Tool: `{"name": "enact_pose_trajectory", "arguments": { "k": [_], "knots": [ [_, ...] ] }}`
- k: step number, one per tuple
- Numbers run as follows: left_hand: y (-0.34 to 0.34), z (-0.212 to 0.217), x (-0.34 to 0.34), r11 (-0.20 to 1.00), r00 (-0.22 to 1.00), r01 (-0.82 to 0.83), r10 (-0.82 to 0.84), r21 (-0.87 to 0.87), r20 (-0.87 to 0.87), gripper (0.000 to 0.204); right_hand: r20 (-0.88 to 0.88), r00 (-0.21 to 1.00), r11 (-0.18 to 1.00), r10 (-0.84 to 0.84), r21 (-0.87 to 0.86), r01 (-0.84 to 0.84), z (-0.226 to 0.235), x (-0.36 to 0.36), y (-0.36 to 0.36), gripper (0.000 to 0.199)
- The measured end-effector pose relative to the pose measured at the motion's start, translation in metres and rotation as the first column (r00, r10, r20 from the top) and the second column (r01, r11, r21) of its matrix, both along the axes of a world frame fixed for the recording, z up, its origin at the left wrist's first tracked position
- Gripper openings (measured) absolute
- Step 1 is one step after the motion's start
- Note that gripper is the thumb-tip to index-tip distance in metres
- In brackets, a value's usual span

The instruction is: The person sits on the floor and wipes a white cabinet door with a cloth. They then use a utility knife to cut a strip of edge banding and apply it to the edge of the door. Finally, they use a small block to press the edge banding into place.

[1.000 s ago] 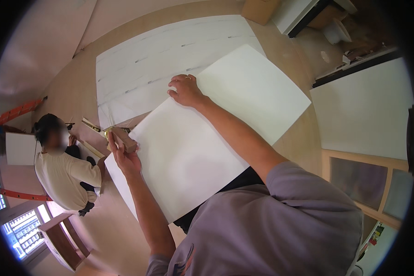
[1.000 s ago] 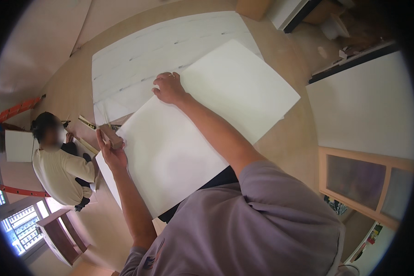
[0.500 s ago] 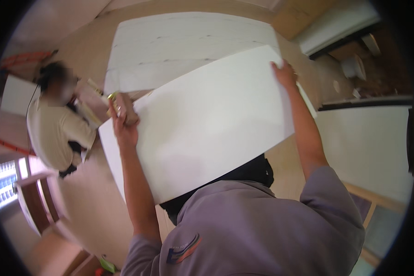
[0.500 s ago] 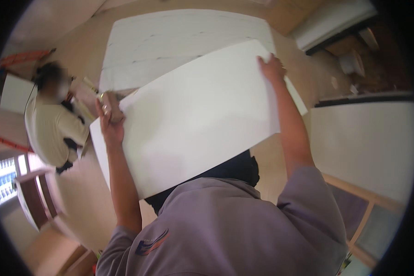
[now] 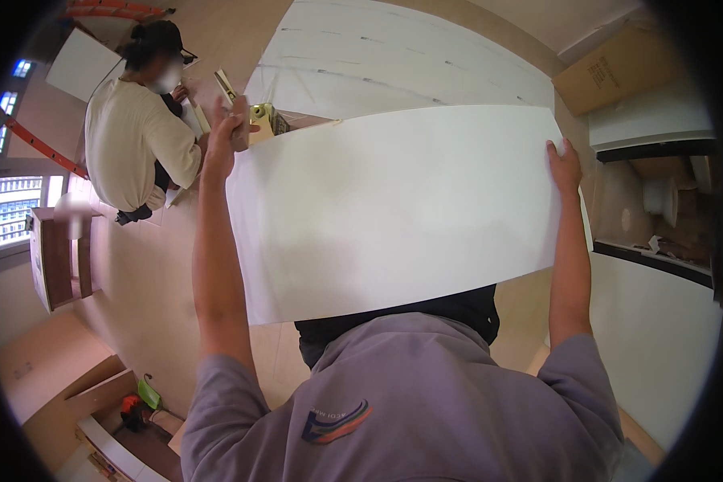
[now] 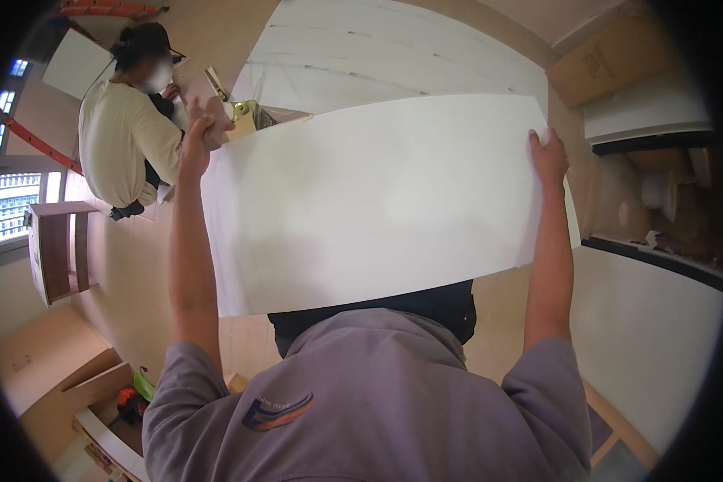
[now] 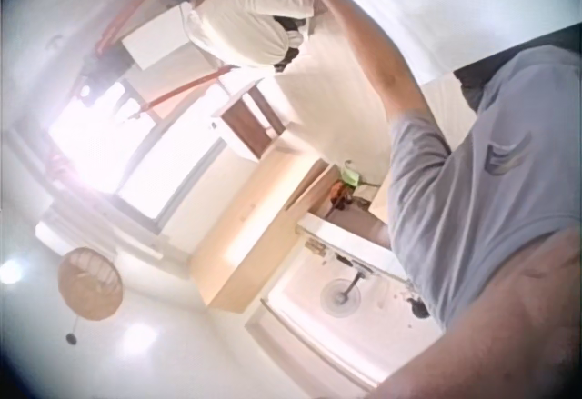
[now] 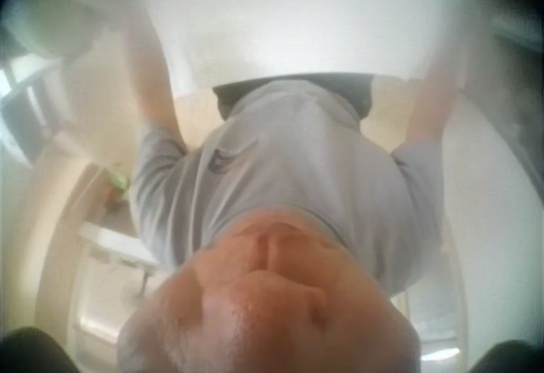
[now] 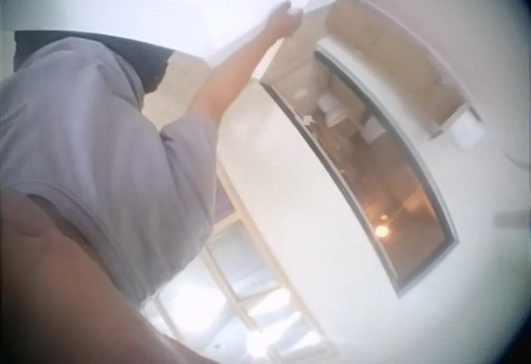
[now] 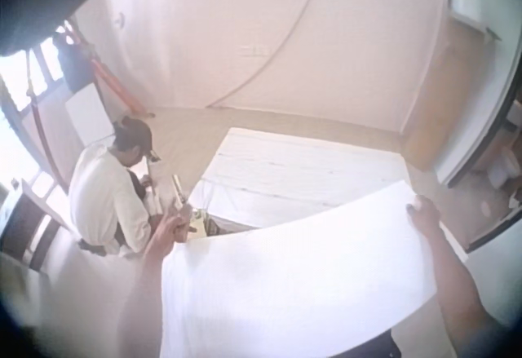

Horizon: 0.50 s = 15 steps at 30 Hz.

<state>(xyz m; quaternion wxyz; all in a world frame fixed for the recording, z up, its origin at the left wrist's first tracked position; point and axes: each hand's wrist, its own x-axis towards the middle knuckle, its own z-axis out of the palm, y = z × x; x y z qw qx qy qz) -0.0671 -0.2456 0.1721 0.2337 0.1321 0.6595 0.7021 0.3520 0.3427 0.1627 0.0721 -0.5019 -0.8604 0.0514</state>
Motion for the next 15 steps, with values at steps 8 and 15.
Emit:
{"name": "enact_pose_trajectory", "arguments": {
  "k": [8, 15],
  "knots": [
    [0.007, -0.024, 0.028, 0.975, 0.994, 0.095, -0.084, -0.201, 0.063, 0.083, 0.223, 0.959, 0.97, 0.174, 0.13, -0.206, -0.012, -0.03, 0.019, 0.065],
    [-0.031, -0.025, 0.072, 0.988, 0.995, -0.102, 0.102, -0.114, -0.003, 0.081, 0.212, 0.848, 0.861, 0.486, 0.05, -0.506, -0.035, -0.146, -0.184, 0.068]
  ]
}}
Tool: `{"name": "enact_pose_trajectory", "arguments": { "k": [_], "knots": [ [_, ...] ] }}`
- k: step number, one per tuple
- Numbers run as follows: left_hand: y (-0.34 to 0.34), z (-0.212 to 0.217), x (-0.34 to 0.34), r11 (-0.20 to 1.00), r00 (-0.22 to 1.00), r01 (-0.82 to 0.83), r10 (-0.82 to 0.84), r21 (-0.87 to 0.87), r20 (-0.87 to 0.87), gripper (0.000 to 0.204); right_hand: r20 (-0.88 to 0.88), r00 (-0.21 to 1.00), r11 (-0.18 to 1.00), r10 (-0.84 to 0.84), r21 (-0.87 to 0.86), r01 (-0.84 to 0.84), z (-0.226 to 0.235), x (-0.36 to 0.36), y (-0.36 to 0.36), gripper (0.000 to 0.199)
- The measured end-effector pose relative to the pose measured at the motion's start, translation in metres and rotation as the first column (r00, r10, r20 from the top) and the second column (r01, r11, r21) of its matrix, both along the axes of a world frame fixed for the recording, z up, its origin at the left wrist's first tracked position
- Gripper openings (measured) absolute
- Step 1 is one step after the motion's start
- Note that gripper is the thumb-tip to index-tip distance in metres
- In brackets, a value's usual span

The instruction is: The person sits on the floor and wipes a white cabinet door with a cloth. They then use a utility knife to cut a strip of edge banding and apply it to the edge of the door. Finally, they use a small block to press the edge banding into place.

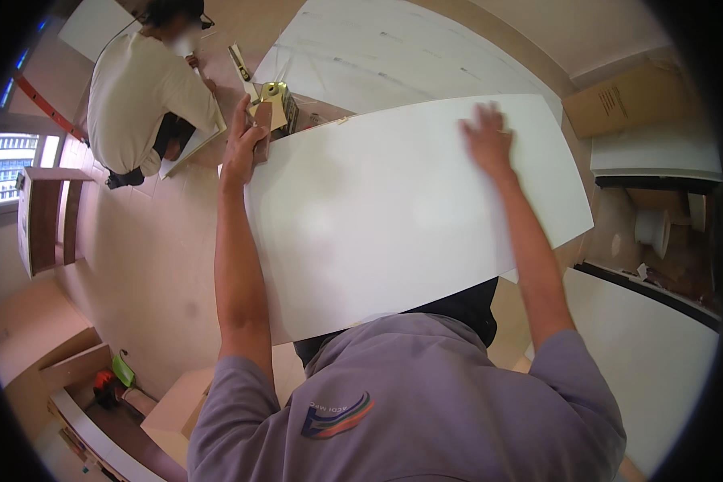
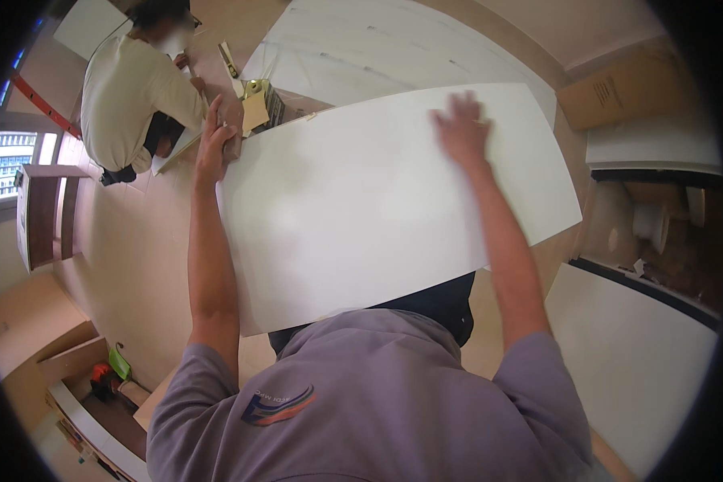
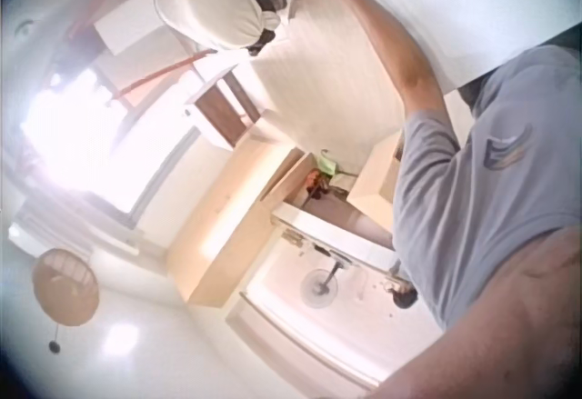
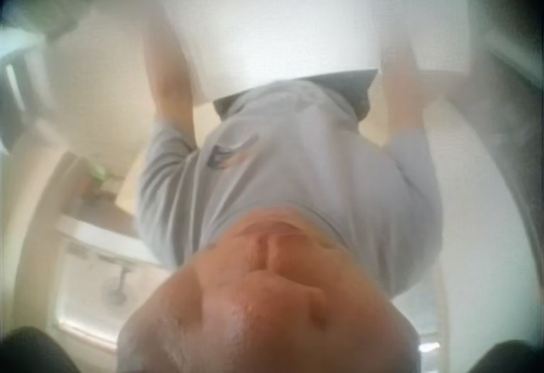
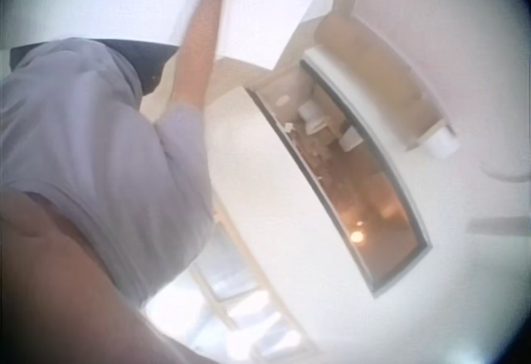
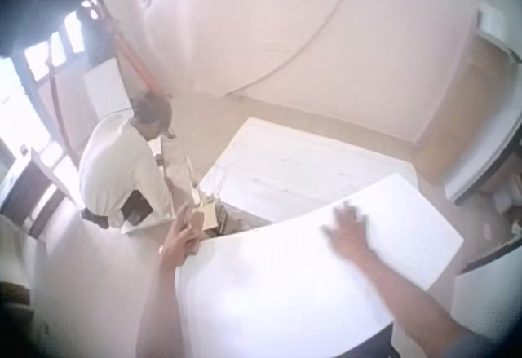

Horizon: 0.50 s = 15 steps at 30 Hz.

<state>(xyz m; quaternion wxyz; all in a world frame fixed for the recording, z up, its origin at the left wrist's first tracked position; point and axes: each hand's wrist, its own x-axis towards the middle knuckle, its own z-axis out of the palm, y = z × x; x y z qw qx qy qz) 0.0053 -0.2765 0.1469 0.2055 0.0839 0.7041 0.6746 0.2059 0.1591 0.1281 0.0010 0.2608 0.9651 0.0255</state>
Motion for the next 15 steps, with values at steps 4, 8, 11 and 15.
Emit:
{"name": "enact_pose_trajectory", "arguments": {
  "k": [4, 8, 11, 15],
  "knots": [
    [0.004, 0.004, 0.009, 0.998, 0.998, -0.044, 0.043, -0.049, -0.035, 0.079, 0.058, 0.986, 0.948, 0.154, -0.291, -0.131, 0.022, -0.046, -0.172, 0.088],
    [0.018, 0.005, 0.018, 0.997, 0.997, -0.082, 0.082, -0.006, -0.01, 0.079, -0.07, 0.979, 0.906, 0.191, -0.371, -0.204, 0.026, -0.065, -0.256, 0.09],
    [0.003, 0.007, 0.024, 0.993, 0.994, -0.106, 0.104, -0.058, -0.039, 0.079, -0.072, 0.913, 0.738, 0.402, -0.565, -0.369, 0.06, -0.048, -0.294, 0.074],
    [-0.007, 0.007, 0.032, 0.989, 0.989, -0.144, 0.143, -0.035, -0.028, 0.08, -0.588, 0.709, -0.028, 0.388, -0.777, -0.629, 0.066, 0.016, -0.264, 0.038]
  ]
}}
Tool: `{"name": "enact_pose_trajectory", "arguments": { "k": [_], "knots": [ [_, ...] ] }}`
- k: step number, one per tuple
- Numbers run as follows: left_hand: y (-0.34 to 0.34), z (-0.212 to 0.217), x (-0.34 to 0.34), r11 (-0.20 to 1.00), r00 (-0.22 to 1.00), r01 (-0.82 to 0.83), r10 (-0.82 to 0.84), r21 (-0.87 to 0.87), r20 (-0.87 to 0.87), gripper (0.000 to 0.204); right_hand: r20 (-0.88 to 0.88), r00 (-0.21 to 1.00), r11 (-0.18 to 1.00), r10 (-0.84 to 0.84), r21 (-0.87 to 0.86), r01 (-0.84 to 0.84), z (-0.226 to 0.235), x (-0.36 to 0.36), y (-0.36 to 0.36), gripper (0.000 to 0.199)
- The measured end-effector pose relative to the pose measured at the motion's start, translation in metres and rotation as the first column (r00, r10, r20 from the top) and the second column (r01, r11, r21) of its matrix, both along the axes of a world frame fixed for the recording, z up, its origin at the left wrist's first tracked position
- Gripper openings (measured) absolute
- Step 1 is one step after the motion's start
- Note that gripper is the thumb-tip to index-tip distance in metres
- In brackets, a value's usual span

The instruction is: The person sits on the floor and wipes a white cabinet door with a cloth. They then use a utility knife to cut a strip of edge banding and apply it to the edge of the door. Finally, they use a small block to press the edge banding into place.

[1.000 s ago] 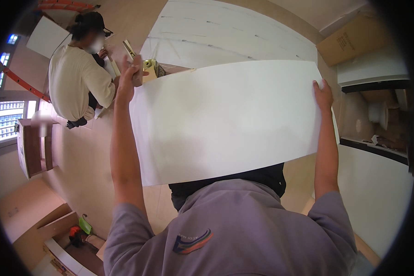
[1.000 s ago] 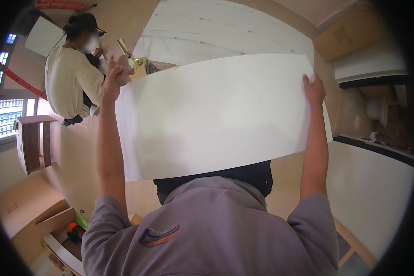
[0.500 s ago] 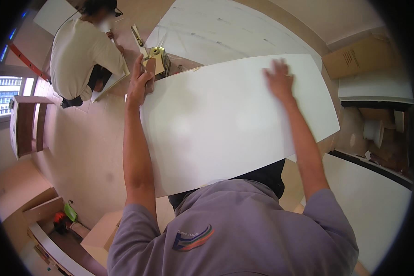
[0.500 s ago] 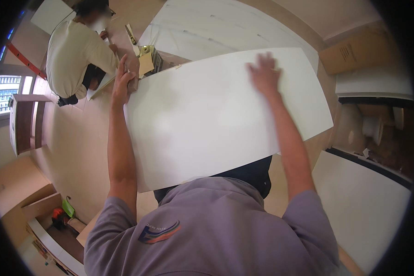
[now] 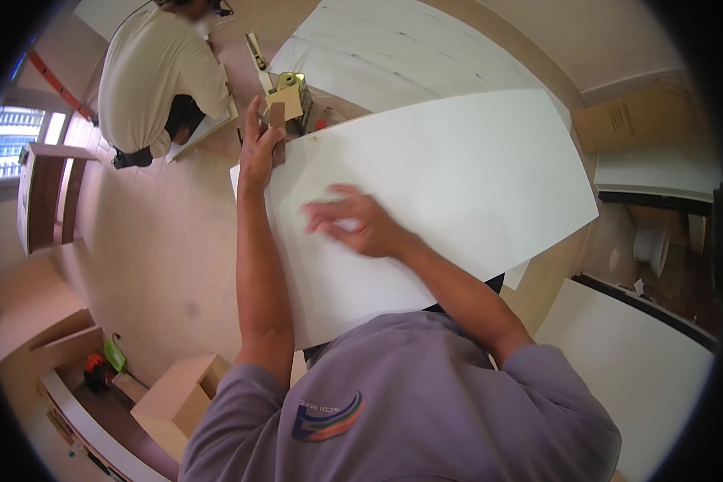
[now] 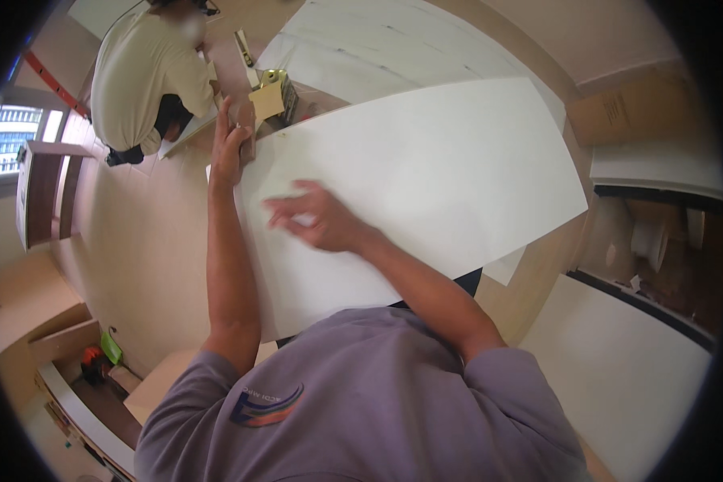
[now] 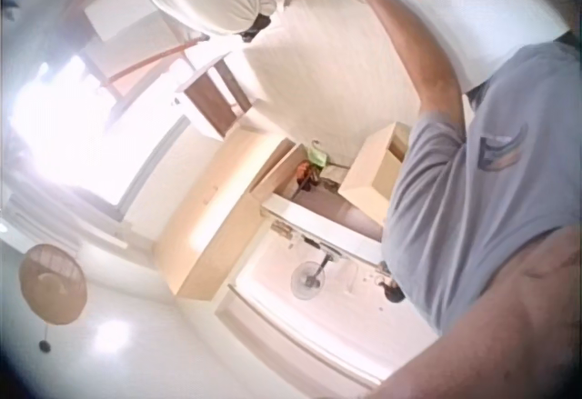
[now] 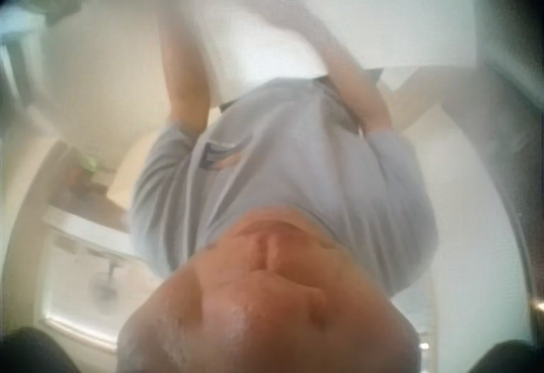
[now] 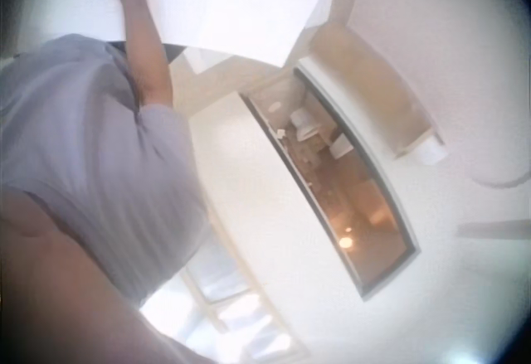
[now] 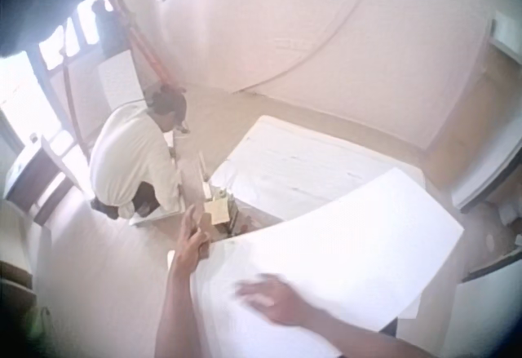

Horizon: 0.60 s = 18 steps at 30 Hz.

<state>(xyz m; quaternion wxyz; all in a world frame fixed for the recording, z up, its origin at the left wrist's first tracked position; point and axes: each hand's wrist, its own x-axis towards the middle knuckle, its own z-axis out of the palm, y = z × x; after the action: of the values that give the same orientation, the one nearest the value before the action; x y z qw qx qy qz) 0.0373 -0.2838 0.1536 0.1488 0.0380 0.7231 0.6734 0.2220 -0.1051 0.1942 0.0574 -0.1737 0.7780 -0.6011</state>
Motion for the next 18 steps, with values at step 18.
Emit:
{"name": "enact_pose_trajectory", "arguments": {
  "k": [18],
  "knots": [
    [0.034, 0.008, 0.001, 0.999, 0.999, -0.023, 0.022, 0.042, 0.031, 0.079, -0.24, 0.107, 0.008, -0.965, 0.382, 0.924, -0.029, 0.178, 0.154, 0.073]
  ]
}}
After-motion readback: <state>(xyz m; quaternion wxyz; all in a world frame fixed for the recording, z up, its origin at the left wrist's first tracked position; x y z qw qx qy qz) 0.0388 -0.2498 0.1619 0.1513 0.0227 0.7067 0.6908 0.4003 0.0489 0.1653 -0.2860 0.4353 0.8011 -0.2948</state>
